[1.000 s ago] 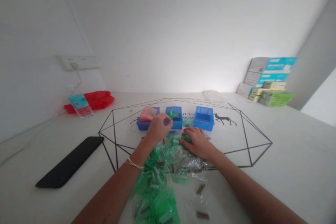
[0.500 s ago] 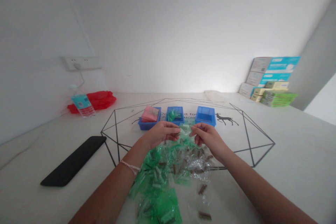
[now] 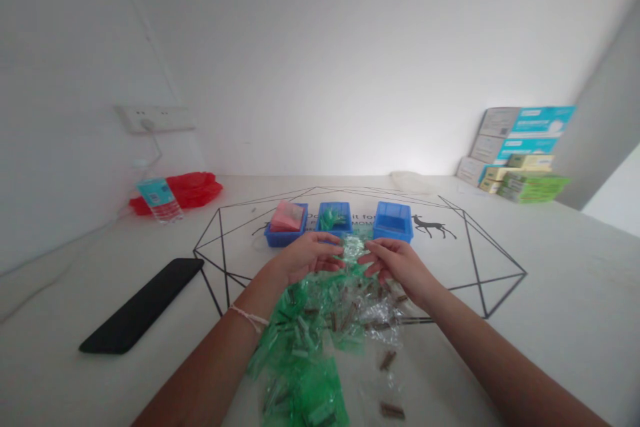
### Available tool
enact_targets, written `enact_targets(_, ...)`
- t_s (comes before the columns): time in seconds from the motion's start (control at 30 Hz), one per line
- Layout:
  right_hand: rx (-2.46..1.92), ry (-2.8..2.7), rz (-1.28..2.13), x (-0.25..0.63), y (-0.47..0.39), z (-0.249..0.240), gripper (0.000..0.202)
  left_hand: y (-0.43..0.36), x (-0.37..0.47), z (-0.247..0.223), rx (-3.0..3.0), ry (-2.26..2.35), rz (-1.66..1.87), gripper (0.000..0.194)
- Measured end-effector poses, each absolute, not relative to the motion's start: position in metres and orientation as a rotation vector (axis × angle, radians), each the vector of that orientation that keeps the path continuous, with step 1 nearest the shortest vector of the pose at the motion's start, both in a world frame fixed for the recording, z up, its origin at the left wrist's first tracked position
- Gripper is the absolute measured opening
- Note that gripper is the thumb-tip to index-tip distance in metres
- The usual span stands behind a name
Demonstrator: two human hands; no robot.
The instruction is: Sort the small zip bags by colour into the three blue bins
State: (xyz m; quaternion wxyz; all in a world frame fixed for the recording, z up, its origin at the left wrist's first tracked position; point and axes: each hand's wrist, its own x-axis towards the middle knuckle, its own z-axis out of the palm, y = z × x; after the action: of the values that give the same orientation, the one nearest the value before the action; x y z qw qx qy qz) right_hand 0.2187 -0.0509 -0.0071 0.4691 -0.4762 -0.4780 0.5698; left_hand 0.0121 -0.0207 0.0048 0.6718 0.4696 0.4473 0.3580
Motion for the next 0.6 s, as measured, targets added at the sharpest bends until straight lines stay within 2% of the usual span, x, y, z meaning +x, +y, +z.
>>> enact_targets(0.17,-1.106,-1.152,1.326,0.219,-0.051,-0.007,0.028,-0.02,0.012,0.006,1.093,0.866,0.912,0.015)
enact_targets(0.23,-1.084,-1.197,1.28,0.22,-0.05,-0.009,0.027,-0.019,0.012,0.005,1.133,0.86,0.949,0.018)
enact_targets(0.4,-1.054,-1.288,1.148,0.223,-0.046,-0.015,0.028,-0.017,0.013,0.003,1.217,0.899,1.038,0.037)
enact_targets(0.6,-1.152,-1.351,1.128,0.223,-0.04,-0.023,0.015,-0.016,0.013,-0.002,1.318,1.009,0.961,0.031)
